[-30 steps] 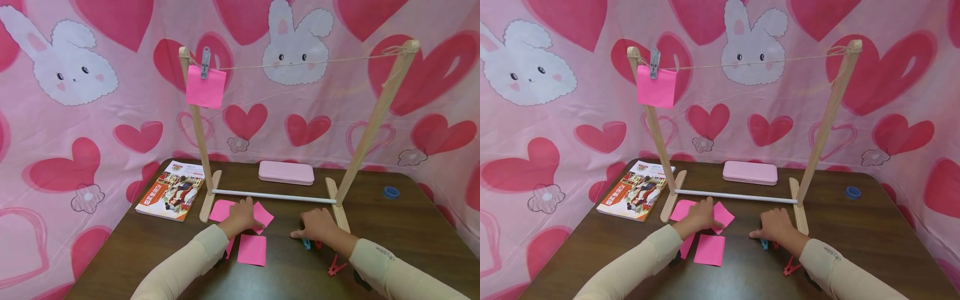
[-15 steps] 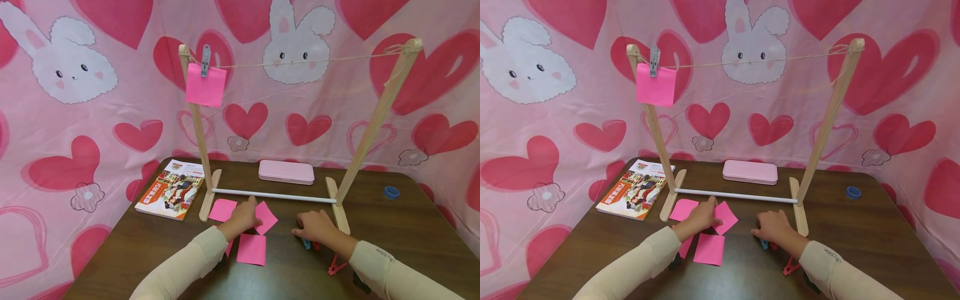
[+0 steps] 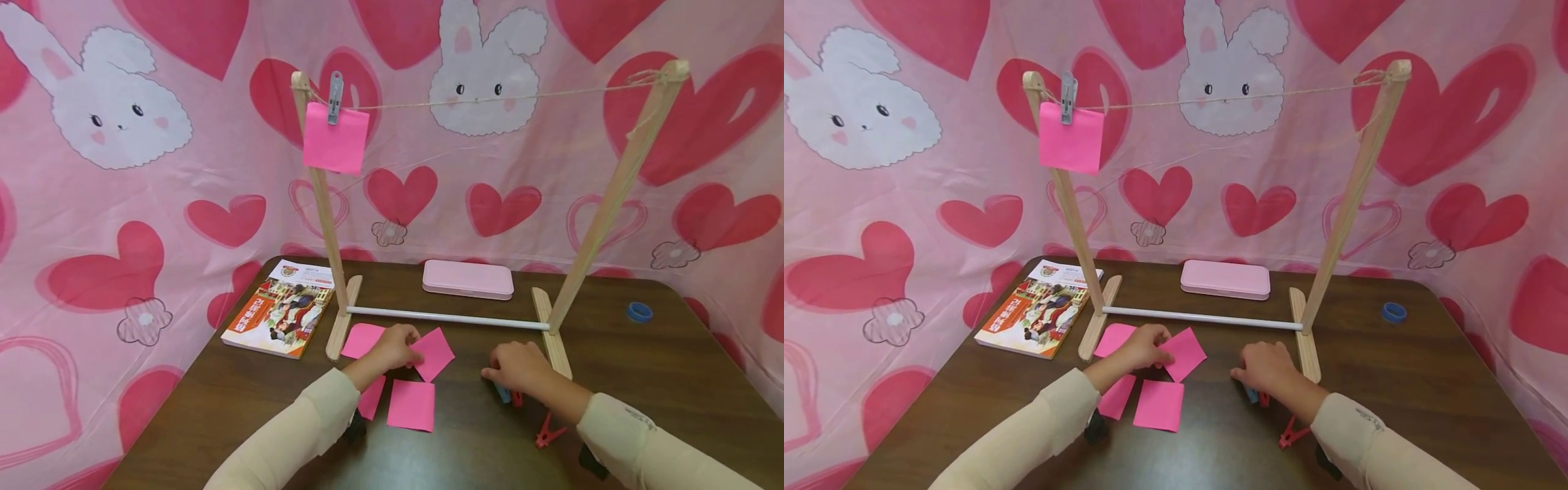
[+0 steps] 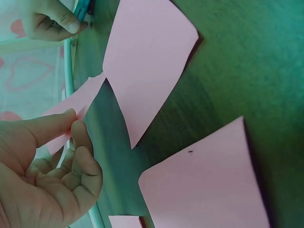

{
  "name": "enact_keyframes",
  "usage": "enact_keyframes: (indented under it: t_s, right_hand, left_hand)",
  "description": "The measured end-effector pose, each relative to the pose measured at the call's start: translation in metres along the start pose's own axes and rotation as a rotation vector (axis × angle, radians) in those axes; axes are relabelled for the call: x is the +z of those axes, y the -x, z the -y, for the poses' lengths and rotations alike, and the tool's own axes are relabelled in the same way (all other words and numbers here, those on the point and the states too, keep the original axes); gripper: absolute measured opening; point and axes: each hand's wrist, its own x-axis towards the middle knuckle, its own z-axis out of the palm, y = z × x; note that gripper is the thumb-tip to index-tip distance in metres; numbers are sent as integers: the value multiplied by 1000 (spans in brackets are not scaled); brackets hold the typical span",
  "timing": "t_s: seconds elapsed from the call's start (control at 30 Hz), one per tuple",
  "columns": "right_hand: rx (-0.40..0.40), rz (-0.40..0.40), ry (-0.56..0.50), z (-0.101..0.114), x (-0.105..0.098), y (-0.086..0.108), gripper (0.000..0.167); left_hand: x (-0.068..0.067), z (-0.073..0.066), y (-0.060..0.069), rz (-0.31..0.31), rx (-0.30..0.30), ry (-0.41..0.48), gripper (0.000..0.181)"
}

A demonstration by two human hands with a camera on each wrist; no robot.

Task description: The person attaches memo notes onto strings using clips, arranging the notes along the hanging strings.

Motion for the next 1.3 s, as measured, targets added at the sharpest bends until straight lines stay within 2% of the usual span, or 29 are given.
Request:
enact_keyframes:
  t_s: [0.13,0.4,0.63,0.77,0.83,0.93,1.0,1.13,1.3]
  right_hand:
    - [-7,-15,8,-2,0,1,22]
    - [-26,-94,21,-2,3,3,18]
    - [-132,-179,-1,-1,1,3,18]
    - [-171,-207,-91,-2,-1,2,13]
    - [-171,-191,-161,-1,-2,1,16]
    - [-154,-137,-253,1,-8,1,35]
    - [-153,-99,-285,4,-15,1,38]
    - [-184,-78,-324,11,-33,3,29]
    - [-226,-153,-320,19,-61,1,21]
  left_hand:
    - [1,2,0,8,-6,19,22]
    - [2,4,0,12,-2,25,21]
    - [1,4,3,6,-6,90,20]
    - [-1,4,4,9,-25,143,21]
    - [-1,5,5,14,-43,196,21]
    - [-3,6,5,15,-69,309,20]
    - [-5,5,4,9,-86,396,19]
    - [-12,-1,3,-13,-94,557,23]
    - [-26,-17,2,-69,-59,742,31]
